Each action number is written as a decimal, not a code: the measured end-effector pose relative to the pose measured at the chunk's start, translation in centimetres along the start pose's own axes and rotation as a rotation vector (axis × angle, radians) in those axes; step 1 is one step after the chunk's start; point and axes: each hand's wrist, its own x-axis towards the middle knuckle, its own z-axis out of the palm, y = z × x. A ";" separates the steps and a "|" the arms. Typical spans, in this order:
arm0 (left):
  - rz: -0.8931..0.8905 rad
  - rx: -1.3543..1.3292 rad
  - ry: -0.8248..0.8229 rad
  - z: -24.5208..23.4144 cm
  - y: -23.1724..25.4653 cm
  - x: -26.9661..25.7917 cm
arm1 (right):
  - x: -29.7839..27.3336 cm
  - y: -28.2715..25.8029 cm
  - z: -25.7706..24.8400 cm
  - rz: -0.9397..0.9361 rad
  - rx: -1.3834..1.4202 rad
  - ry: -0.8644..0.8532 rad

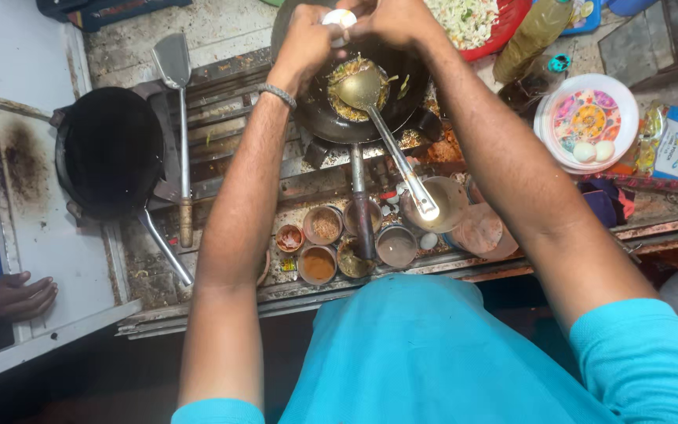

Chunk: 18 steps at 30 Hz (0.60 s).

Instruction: The person cracks two eggs into a hot wok, adds shredded cabbage, and stirs the mixture with a ladle. They then add a red sauce and continue stirring the contents in the wok.

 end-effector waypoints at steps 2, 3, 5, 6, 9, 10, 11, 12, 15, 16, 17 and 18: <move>-0.028 0.084 0.058 -0.1 -0.3 -0.5 | -0.2 0.1 1.0 0.050 0.009 -0.007; -0.036 0.161 0.087 -0.2 -0.4 -0.9 | -0.2 0.1 1.6 0.034 0.014 0.015; -0.014 0.207 0.098 -0.6 -0.5 -1.4 | -0.1 0.3 2.2 -0.002 0.022 0.064; 0.014 0.176 0.079 -0.7 -0.6 -1.6 | 0.0 0.5 2.4 0.004 -0.022 0.067; 0.023 0.189 0.071 -1.0 -1.3 -1.8 | 0.3 1.5 3.0 0.067 -0.100 0.074; 0.017 0.213 0.077 -1.3 -1.5 -1.5 | 0.7 1.8 3.1 0.114 -0.089 0.081; 0.027 0.240 0.078 -1.6 -1.8 -1.1 | 1.2 2.2 3.3 0.160 -0.078 0.087; 0.037 0.269 0.079 -1.9 -2.1 -0.6 | 1.7 2.6 3.6 0.104 -0.115 0.092; 0.119 0.143 0.089 -2.7 -3.1 0.6 | 3.0 4.4 4.3 -0.039 -0.195 0.113; 0.166 0.062 0.082 -2.5 -3.2 1.6 | 3.4 5.1 3.7 -0.076 -0.213 0.131; 0.114 0.091 0.060 -2.3 -3.4 2.4 | 3.9 5.8 3.0 -0.112 -0.231 0.148; 0.056 0.117 0.058 -2.5 -3.9 2.7 | 4.7 6.4 2.7 -0.081 -0.205 0.128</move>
